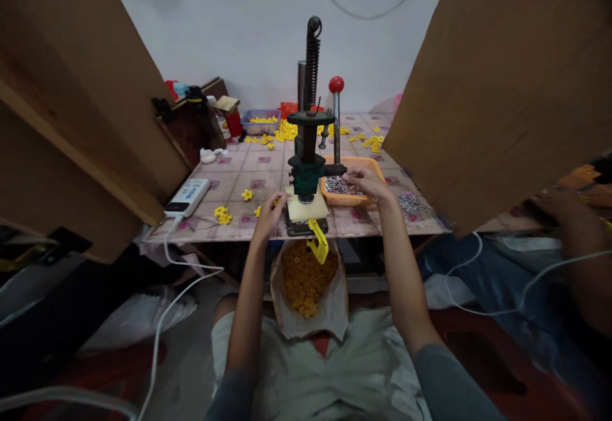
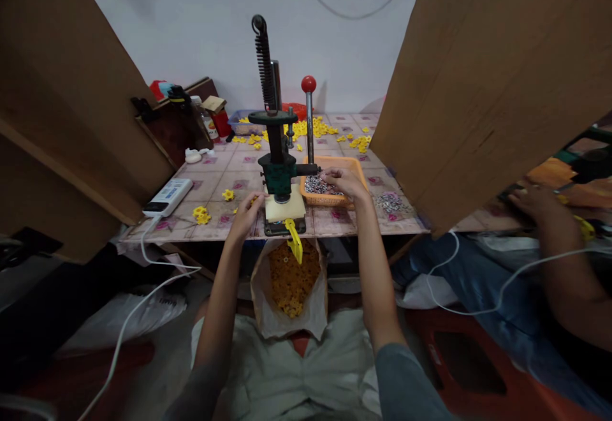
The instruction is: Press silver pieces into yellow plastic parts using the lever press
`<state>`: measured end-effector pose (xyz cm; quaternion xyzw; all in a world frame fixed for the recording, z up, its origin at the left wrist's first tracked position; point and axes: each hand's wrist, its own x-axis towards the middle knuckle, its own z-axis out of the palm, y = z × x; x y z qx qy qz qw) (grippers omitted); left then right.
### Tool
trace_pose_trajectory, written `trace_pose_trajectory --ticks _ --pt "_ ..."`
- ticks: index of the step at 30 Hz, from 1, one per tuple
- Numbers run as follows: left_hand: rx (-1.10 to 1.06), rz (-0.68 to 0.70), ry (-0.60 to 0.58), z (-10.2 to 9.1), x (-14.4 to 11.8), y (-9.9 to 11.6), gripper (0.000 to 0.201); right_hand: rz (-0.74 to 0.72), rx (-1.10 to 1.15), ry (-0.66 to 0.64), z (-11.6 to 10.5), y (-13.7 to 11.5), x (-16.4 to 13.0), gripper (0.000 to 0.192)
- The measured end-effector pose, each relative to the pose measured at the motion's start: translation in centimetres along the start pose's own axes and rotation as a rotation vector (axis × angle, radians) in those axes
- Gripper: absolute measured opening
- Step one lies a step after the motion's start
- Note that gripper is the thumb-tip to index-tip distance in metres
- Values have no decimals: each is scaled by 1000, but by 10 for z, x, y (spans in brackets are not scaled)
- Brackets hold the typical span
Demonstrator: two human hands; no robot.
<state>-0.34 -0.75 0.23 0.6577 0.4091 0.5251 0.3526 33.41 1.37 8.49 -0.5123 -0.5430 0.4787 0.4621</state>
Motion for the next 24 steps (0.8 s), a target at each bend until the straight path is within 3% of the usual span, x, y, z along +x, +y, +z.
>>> trace_pose_trajectory --ticks 14,18,20,24 --pt "-22 -10 -4 0 1 -1 36 -20 -63 -5 1 -1 -1 35" --pt "-15 -10 91 -1 0 -5 29 -61 -92 -10 2 -1 -2 38" --pt "-33 -12 139 -2 -2 -6 35 -70 -87 -3 3 -2 -3 39" --pt "-118 5 75 0 -2 -8 58 -50 -76 16 4 -3 -4 39"
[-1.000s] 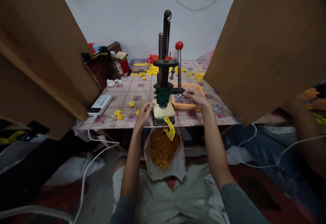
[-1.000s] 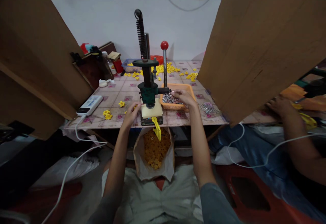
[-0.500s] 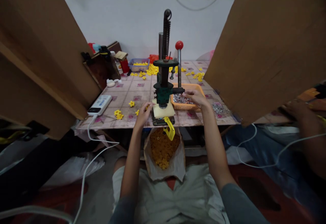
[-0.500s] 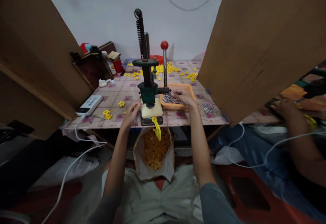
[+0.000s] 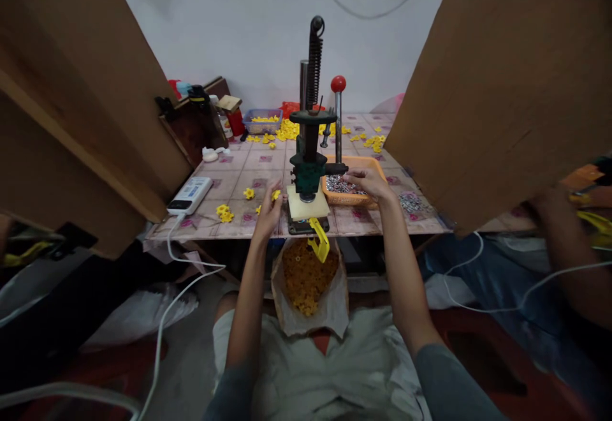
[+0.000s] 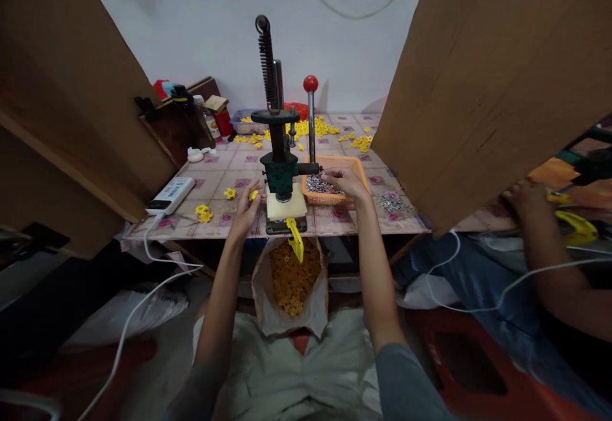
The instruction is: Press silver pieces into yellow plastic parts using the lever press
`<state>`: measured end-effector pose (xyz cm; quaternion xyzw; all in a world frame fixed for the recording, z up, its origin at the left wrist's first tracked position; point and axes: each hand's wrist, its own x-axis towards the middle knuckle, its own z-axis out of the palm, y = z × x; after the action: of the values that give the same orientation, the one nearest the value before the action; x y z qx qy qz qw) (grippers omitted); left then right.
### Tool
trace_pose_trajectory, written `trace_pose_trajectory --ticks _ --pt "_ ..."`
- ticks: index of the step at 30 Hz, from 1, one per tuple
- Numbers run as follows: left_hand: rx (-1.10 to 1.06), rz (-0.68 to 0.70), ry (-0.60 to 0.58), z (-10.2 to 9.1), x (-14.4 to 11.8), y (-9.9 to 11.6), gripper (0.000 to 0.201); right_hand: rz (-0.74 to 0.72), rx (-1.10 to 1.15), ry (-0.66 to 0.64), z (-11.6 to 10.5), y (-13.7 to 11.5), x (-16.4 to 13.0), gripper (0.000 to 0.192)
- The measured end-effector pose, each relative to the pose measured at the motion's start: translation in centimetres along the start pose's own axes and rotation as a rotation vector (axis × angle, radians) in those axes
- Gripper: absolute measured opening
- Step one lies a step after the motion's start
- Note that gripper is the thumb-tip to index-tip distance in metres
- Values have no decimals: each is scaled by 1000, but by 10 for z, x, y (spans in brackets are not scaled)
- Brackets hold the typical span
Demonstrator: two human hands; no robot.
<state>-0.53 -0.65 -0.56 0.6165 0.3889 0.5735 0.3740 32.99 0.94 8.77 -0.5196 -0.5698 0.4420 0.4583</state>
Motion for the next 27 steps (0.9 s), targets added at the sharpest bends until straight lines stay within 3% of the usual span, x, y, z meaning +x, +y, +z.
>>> trace_pose_trajectory --ticks 6,9,16,21,27 --pt "-22 21 23 5 2 5 66 -4 -36 41 2 2 0 41" --pt "7 49 38 6 2 9 59 -67 -81 66 5 3 0 46" --pt "44 51 -124 12 6 11 50 -425 -287 358 36 3 -29 36" --pt "55 131 -162 12 6 14 51 -572 -420 202 82 14 -73 30" --pt "54 14 -151 8 5 11 57 -741 -550 48 109 8 -83 31"
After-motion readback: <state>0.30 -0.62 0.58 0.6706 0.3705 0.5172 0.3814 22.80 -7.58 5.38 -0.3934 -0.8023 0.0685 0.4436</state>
